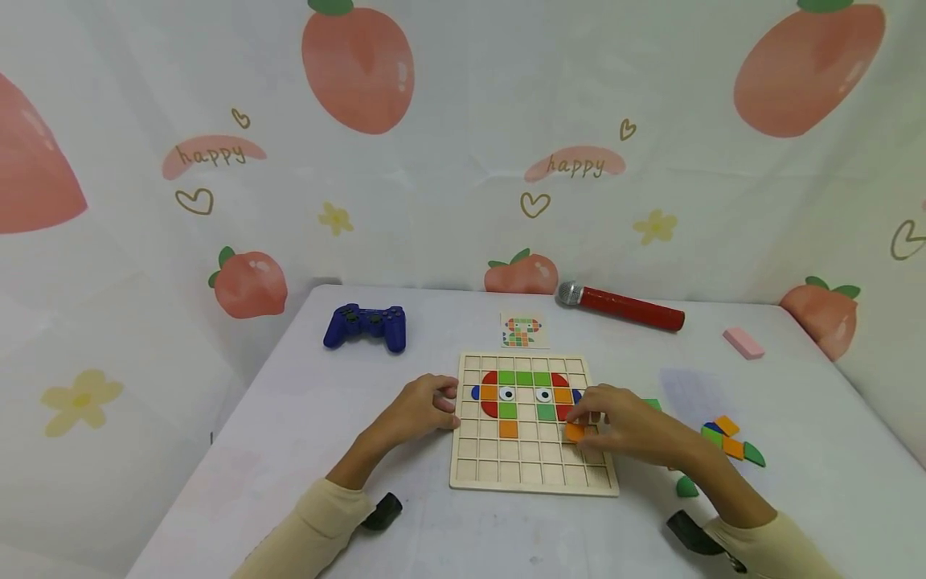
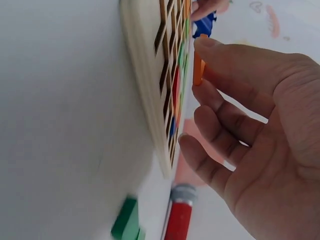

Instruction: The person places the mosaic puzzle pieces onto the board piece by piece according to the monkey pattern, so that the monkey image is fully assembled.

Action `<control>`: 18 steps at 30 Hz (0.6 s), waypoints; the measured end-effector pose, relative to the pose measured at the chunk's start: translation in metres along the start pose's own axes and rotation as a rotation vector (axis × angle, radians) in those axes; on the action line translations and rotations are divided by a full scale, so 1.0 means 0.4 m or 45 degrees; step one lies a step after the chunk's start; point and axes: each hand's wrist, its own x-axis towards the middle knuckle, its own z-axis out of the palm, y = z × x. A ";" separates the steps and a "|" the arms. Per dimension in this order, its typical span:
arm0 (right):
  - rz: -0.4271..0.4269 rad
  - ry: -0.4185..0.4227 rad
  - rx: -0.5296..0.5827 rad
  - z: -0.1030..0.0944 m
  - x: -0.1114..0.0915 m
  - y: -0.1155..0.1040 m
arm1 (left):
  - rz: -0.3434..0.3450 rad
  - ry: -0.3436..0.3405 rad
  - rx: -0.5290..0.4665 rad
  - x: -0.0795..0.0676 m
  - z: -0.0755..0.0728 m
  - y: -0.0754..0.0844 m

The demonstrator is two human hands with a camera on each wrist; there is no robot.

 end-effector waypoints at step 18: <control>-0.092 -0.057 -0.045 0.056 0.101 -0.068 | -0.005 0.010 0.004 -0.003 0.000 0.002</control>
